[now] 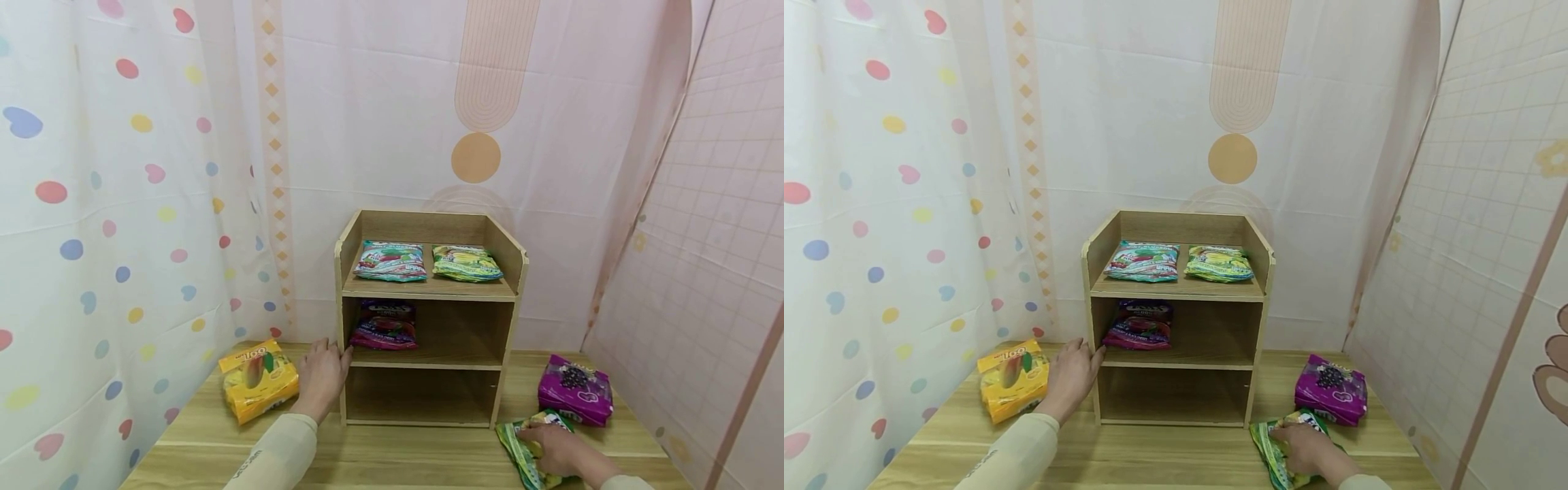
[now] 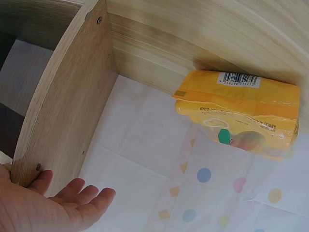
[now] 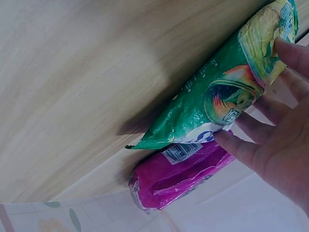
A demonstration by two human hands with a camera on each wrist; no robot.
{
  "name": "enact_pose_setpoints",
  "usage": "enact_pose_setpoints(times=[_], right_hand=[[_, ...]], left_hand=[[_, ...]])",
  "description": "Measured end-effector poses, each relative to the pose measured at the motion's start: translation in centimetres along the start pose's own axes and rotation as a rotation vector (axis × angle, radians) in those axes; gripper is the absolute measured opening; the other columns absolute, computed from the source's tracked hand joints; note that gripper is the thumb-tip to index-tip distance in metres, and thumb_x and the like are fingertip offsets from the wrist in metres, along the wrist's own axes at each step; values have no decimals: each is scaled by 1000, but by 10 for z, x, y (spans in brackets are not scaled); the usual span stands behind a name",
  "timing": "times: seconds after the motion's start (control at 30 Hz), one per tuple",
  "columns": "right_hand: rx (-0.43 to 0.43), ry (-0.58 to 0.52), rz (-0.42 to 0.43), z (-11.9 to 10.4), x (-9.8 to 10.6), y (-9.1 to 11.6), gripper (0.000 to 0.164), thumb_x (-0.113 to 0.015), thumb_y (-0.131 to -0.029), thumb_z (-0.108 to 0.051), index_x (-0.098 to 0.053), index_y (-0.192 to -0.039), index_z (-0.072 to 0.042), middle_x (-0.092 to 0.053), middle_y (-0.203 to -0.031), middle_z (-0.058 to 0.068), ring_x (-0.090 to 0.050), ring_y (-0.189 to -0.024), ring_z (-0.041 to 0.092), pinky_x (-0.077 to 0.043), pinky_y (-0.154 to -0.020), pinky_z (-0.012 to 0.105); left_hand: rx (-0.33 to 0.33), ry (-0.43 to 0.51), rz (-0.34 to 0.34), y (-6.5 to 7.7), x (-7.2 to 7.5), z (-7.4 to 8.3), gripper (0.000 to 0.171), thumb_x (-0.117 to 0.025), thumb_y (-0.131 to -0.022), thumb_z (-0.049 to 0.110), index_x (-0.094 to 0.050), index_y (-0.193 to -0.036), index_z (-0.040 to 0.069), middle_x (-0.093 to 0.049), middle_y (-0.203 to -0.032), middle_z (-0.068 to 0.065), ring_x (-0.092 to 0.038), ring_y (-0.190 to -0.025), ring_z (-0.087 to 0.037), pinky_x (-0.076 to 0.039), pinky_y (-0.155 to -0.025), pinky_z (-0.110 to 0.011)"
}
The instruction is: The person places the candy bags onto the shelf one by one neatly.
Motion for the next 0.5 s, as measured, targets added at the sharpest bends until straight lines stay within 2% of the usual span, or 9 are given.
enact_pose_setpoints(times=[0.13, 0.17, 0.27, 0.33, 0.4, 0.43, 0.5], right_hand=[[117, 51, -13, 28, -12, -11, 58, -71, -76, 3, -66, -130, -16, -56, -132, 26, -55, -116, 49, -47, -91, 61], [116, 14, -11, 30, -14, -12, 61, -69, -73, 8, -67, -129, -17, -56, -134, 26, -53, -118, 50, -44, -94, 62], [216, 51, 4, 37, -19, -13, 72, -60, -67, 13, -69, -127, -26, -57, -137, 17, -53, -121, 47, -46, -94, 58], [230, -14, 6, 30, -16, -8, 77, -54, -64, 20, -71, -124, -26, -56, -139, 16, -49, -124, 50, -41, -97, 62], [281, -1, 38, 22, -12, -3, 75, -52, -65, 19, -72, -123, -25, -58, -137, 14, -53, -121, 47, -46, -94, 59], [285, -22, 58, 16, -9, 0, 70, -53, -68, 19, -72, -122, -20, -60, -134, 17, -54, -119, 48, -46, -93, 60], [240, -57, 120, 3, -2, 4, 53, -55, -78, 15, -72, -120, -11, -62, -129, 21, -56, -116, 49, -47, -90, 61]], left_hand=[[-6, 1, 7, 1, 1, 0, 42, -53, -102, 32, -69, -105, -7, -58, -127, -27, -51, -121, -43, -40, -96, -62], [-7, 2, 8, 1, 1, 0, 42, -53, -102, 32, -69, -104, -7, -58, -127, -26, -51, -121, -43, -40, -95, -62], [-8, -1, 12, 1, 2, 0, 42, -53, -102, 32, -69, -104, -6, -59, -126, -26, -52, -119, -42, -41, -94, -62], [-10, -3, 14, 1, 2, 0, 41, -53, -102, 32, -70, -103, -6, -60, -125, -26, -53, -118, -42, -41, -94, -62], [-14, -4, 18, 1, 2, 0, 41, -54, -102, 32, -70, -100, -6, -61, -123, -25, -54, -117, -42, -42, -93, -61], [-16, -5, 19, 1, 2, 0, 40, -54, -102, 32, -70, -100, -6, -61, -122, -25, -54, -116, -42, -42, -92, -61], [-19, -3, 20, 1, 1, 0, 40, -54, -102, 32, -70, -99, -6, -61, -121, -25, -54, -115, -42, -42, -92, -61]])
Point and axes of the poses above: each hand's wrist, its own y-axis away from the middle knuckle, its own x-axis out of the back of the hand, z = x × y, the point moved 3 cm from there along -y, towards the middle knuckle
